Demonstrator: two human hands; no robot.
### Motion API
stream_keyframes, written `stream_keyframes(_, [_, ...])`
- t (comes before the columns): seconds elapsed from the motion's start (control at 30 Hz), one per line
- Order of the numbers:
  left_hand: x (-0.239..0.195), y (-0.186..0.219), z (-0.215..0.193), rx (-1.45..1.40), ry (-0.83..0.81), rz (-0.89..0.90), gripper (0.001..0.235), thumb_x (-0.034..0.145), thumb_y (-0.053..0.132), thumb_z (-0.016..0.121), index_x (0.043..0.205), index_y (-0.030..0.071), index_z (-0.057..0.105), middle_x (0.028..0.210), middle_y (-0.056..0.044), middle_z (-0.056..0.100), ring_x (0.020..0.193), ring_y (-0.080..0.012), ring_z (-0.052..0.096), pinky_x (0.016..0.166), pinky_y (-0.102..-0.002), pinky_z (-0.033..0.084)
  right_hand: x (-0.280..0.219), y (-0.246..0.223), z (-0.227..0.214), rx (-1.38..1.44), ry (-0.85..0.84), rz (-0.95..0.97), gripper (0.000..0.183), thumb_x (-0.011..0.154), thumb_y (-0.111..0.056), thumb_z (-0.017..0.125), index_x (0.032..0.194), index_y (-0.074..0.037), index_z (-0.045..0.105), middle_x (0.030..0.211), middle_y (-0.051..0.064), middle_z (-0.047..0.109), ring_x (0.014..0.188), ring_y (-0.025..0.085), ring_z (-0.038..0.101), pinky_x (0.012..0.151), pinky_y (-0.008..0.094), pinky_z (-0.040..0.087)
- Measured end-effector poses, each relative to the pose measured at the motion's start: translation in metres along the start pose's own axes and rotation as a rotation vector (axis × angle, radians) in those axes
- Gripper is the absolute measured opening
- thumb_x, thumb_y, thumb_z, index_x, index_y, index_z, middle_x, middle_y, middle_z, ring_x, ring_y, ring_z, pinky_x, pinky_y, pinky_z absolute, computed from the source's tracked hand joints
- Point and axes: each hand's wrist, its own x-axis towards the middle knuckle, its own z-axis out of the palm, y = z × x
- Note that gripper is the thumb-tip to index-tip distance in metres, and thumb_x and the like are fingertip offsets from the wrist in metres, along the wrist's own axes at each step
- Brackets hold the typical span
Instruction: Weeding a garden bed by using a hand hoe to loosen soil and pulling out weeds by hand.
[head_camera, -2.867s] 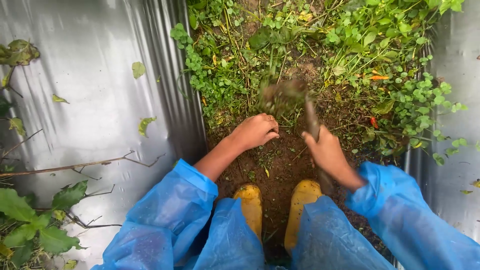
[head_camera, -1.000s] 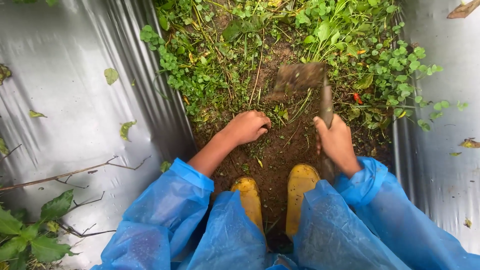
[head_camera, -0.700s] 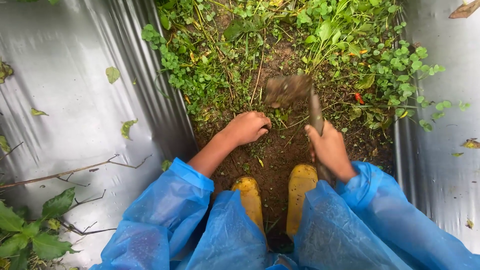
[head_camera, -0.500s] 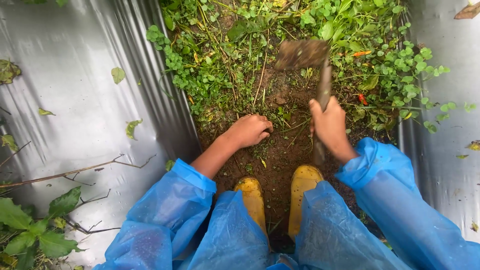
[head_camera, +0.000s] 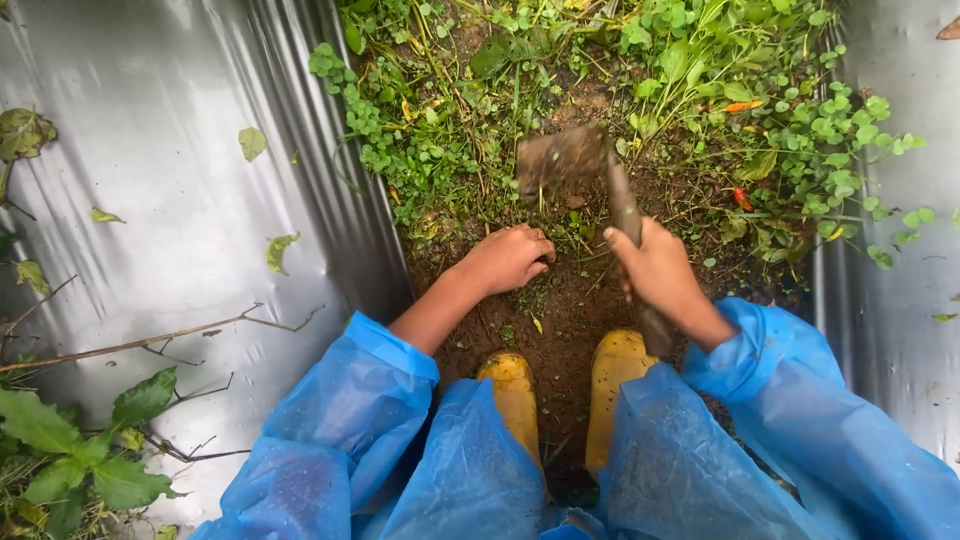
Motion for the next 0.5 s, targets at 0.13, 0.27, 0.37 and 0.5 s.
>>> stream_keyframes(0.13, [-0.002, 0.002, -0.002, 0.015, 0.000, 0.015, 0.032, 0.098, 0.024, 0.065, 0.122, 0.003, 0.071, 0.120, -0.015, 0.072, 0.120, -0.0356, 0.065, 0.108, -0.052, 0.050, 0.008, -0.009, -0.015, 0.098, 0.156, -0.058, 0.027, 0.111, -0.015, 0.051, 0.115, 0.011, 0.053, 0.065, 0.009, 0.058, 0.046, 0.018, 0.060, 0.039, 0.032, 0.053])
stream_keyframes(0.27, [0.005, 0.005, -0.011, -0.021, -0.059, -0.031, 0.033, 0.099, 0.027, 0.063, 0.122, 0.004, 0.071, 0.121, -0.015, 0.072, 0.115, -0.0360, 0.068, 0.103, -0.052, 0.053, -0.027, 0.007, 0.005, 0.035, 0.014, 0.047, 0.029, 0.108, -0.017, 0.052, 0.106, 0.012, 0.056, 0.059, 0.014, 0.059, 0.042, 0.022, 0.061, 0.037, 0.034, 0.053])
stream_keyframes(0.37, [0.009, 0.013, -0.022, -0.062, -0.113, -0.064, 0.029, 0.098, 0.029, 0.063, 0.112, 0.006, 0.074, 0.110, -0.013, 0.074, 0.104, -0.0349, 0.071, 0.097, -0.052, 0.056, -0.033, 0.010, 0.002, 0.081, -0.018, 0.118, 0.030, 0.105, -0.020, 0.056, 0.100, 0.009, 0.058, 0.058, 0.014, 0.060, 0.041, 0.022, 0.061, 0.036, 0.036, 0.053])
stream_keyframes(0.5, [0.029, -0.006, -0.008, -0.119, -0.176, -0.082, 0.027, 0.097, 0.026, 0.064, 0.074, 0.012, 0.070, 0.070, -0.004, 0.068, 0.070, -0.0276, 0.069, 0.076, -0.046, 0.059, 0.009, 0.011, -0.031, 0.142, 0.230, 0.044, 0.027, 0.107, -0.022, 0.054, 0.098, 0.004, 0.053, 0.058, 0.013, 0.058, 0.039, 0.022, 0.060, 0.037, 0.038, 0.051])
